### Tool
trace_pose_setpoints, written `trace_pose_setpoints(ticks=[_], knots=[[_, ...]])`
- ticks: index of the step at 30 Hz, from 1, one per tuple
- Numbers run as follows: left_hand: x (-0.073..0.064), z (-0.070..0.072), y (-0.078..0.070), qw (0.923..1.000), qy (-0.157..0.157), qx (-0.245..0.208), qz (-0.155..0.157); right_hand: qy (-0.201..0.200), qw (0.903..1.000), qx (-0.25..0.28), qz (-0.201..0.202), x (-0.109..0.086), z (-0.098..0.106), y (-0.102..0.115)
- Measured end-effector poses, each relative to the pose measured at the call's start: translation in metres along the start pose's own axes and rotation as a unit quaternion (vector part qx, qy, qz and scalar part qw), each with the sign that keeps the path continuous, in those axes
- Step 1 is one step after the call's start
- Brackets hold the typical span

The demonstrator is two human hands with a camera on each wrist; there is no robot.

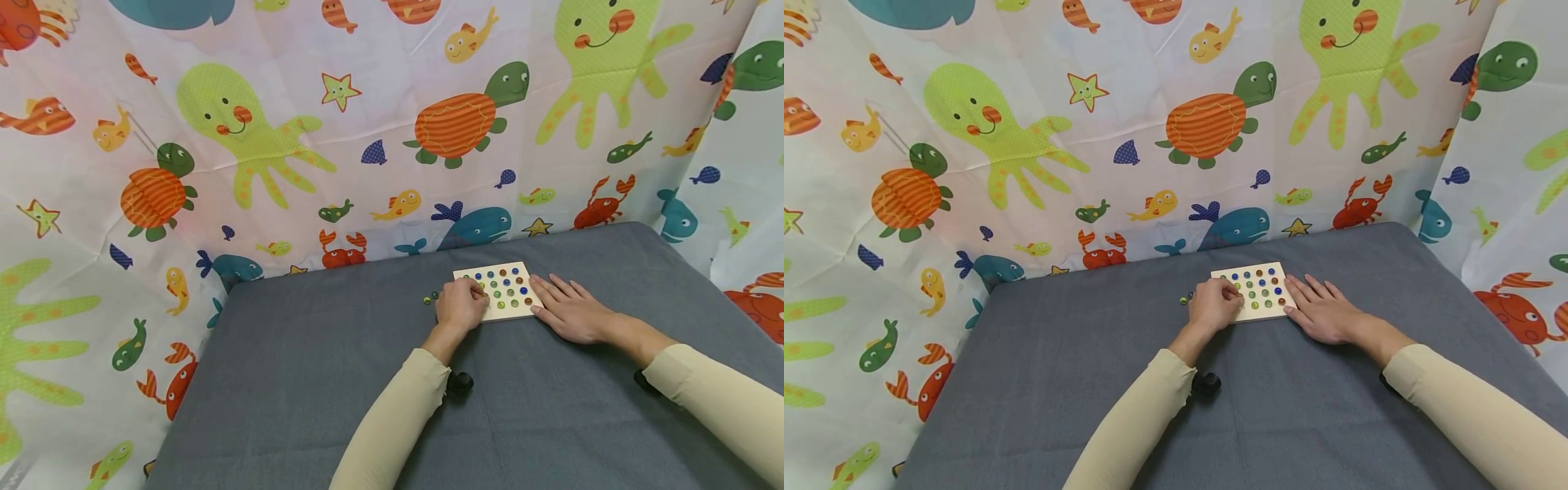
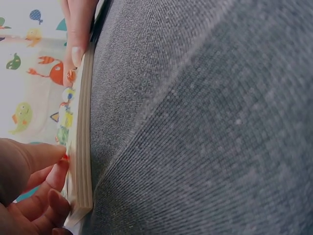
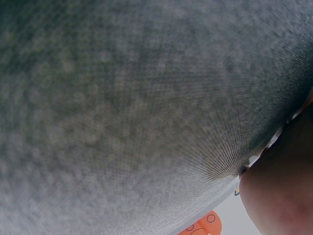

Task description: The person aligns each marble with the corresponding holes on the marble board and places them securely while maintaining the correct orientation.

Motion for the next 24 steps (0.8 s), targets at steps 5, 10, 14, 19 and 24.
trace_pose_setpoints(ticks=[5, 10, 14, 19, 24], knots=[[0.001, -0.002, -0.002, 0.9999, -0.002, 0.007, 0.01, 0.003, 1.0, 0.003, 0.001, 0.0, 0.0, 0.0], [0.0, -0.002, -0.003, 0.9998, -0.005, 0.012, 0.012, 0.017, 0.9997, -0.01, -0.012, 0.0, 0.0, 0.0], [-0.001, -0.001, -0.003, 0.9999, -0.002, 0.006, 0.013, 0.003, 1.0, 0.001, -0.003, 0.0, -0.002, -0.004], [-0.006, 0.003, -0.001, 0.9999, 0.011, -0.003, 0.0, -0.002, 1.0, 0.003, 0.0, -0.001, -0.002, -0.002], [-0.011, 0.013, 0.003, 0.9996, 0.023, 0.001, -0.019, -0.003, 1.0, 0.0, -0.003, -0.001, -0.004, -0.003]])
Point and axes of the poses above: each hand's wrist, its own x-axis towards the middle knuckle, its own z-axis out of the back of the hand, y = z × x, the point moved 2 cm from there along x, towards the middle knuckle, and after that the axes turned 3 degrees about x, right-handed, at the moved point
